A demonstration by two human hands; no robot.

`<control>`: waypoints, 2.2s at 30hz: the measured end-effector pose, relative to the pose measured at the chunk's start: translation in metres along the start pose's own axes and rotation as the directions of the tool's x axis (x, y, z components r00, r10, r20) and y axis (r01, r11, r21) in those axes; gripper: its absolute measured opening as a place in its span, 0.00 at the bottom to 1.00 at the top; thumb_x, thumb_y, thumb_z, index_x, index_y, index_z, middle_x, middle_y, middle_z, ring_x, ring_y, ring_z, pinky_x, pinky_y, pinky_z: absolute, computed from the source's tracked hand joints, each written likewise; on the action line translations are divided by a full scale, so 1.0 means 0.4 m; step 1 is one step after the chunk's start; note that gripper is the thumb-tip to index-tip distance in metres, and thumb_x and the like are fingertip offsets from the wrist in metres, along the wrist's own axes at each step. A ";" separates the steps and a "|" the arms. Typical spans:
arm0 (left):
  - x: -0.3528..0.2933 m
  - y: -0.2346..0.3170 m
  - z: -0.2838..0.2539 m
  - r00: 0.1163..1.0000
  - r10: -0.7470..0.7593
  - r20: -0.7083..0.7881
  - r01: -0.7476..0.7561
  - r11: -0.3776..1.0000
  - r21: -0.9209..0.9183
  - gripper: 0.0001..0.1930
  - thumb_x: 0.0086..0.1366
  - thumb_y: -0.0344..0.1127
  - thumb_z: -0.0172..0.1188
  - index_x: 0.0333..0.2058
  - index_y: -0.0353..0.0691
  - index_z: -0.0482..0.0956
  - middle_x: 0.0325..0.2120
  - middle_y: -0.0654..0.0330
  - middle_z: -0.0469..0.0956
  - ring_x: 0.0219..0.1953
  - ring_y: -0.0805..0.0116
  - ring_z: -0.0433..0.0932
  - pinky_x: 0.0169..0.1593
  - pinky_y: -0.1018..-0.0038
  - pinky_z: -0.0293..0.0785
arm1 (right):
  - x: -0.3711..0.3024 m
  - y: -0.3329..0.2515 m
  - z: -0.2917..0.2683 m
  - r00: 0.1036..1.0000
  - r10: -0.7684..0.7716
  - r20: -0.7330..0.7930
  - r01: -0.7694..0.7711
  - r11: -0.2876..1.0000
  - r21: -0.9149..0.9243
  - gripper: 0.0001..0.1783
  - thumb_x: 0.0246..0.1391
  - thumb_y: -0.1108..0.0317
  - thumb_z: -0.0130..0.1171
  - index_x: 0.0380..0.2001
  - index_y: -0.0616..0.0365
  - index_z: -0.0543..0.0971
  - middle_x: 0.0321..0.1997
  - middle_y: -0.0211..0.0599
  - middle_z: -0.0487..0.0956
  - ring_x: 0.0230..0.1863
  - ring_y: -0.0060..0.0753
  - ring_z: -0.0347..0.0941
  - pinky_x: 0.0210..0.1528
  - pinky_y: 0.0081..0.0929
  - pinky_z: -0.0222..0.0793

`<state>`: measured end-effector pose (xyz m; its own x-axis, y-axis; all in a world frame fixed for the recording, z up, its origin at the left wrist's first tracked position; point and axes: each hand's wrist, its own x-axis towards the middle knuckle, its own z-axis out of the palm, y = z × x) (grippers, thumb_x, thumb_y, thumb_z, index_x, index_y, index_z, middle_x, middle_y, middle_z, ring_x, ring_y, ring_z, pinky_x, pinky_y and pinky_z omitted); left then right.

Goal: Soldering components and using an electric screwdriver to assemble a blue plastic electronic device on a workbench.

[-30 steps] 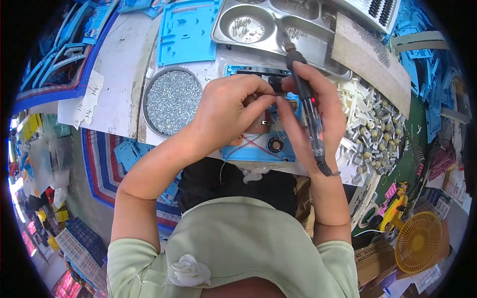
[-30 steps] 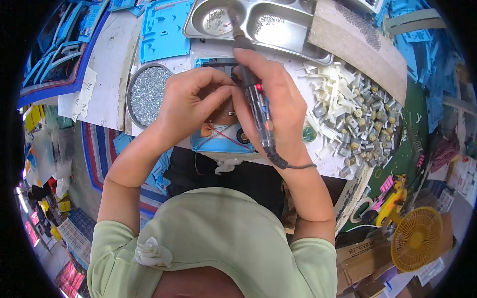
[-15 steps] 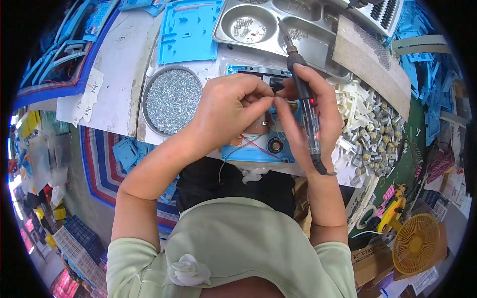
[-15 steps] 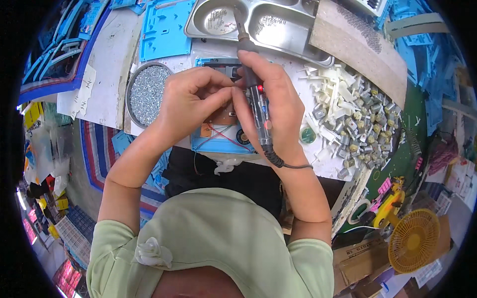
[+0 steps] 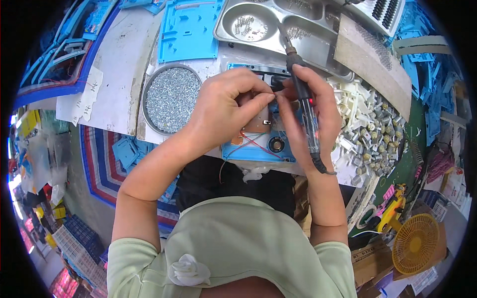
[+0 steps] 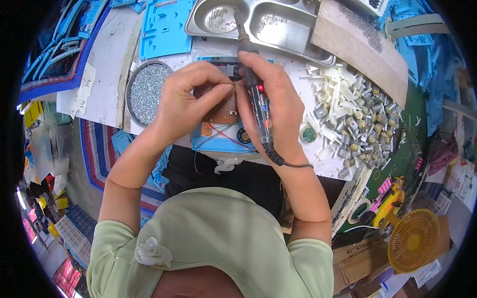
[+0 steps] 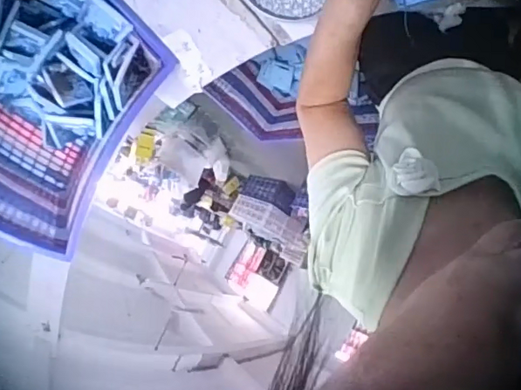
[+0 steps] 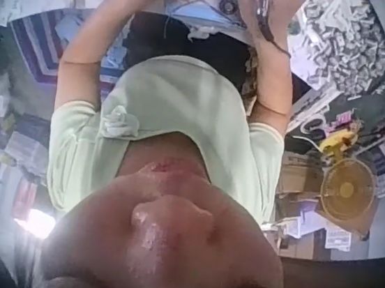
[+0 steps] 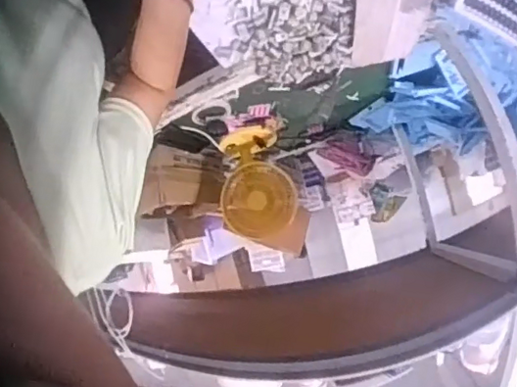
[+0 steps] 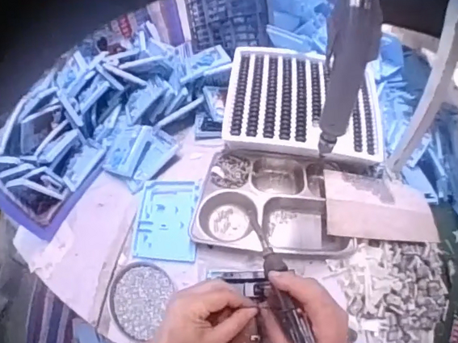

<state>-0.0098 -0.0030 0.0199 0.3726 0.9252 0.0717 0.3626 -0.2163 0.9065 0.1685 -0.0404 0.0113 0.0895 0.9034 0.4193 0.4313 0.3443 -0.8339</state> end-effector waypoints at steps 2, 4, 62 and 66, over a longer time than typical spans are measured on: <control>0.000 -0.001 0.009 0.988 0.119 -0.096 -0.111 0.991 0.080 0.04 0.57 0.28 0.70 0.30 0.35 0.84 0.35 0.57 0.78 0.37 0.66 0.78 0.40 0.72 0.74 | 0.000 0.000 -0.010 0.999 -0.033 0.017 0.034 0.998 -0.049 0.28 0.50 0.83 0.69 0.55 0.54 0.79 0.45 0.41 0.83 0.39 0.32 0.82 0.45 0.27 0.77; 0.002 -0.012 0.013 0.962 0.227 -0.152 -0.189 0.955 0.227 0.05 0.54 0.29 0.71 0.28 0.36 0.83 0.37 0.57 0.75 0.39 0.62 0.76 0.43 0.69 0.72 | -0.005 -0.003 -0.032 1.000 -0.015 -0.025 0.013 0.998 -0.062 0.27 0.50 0.82 0.70 0.54 0.56 0.80 0.45 0.41 0.83 0.39 0.31 0.82 0.45 0.26 0.77; 0.012 -0.038 0.057 0.954 0.192 -0.229 -0.110 0.939 0.327 0.06 0.49 0.29 0.71 0.22 0.35 0.82 0.34 0.59 0.74 0.41 0.61 0.72 0.44 0.68 0.71 | -0.048 0.007 -0.184 0.907 -0.315 0.279 0.348 0.934 -0.077 0.25 0.31 0.85 0.72 0.38 0.55 0.84 0.23 0.32 0.74 0.23 0.36 0.69 0.26 0.29 0.65; 0.010 -0.036 0.056 0.957 0.182 -0.225 -0.102 0.940 0.325 0.06 0.49 0.29 0.71 0.23 0.36 0.82 0.34 0.59 0.75 0.40 0.60 0.73 0.45 0.67 0.71 | -0.050 0.006 -0.183 0.907 -0.306 0.288 0.340 0.938 -0.073 0.23 0.34 0.85 0.72 0.37 0.55 0.84 0.23 0.32 0.75 0.23 0.36 0.70 0.26 0.29 0.65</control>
<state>0.0054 -0.0032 -0.0022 0.2304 0.9166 0.3269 0.5804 -0.3990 0.7099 0.2336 -0.0763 0.0274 -0.3097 0.7879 0.5322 0.5003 0.6110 -0.6135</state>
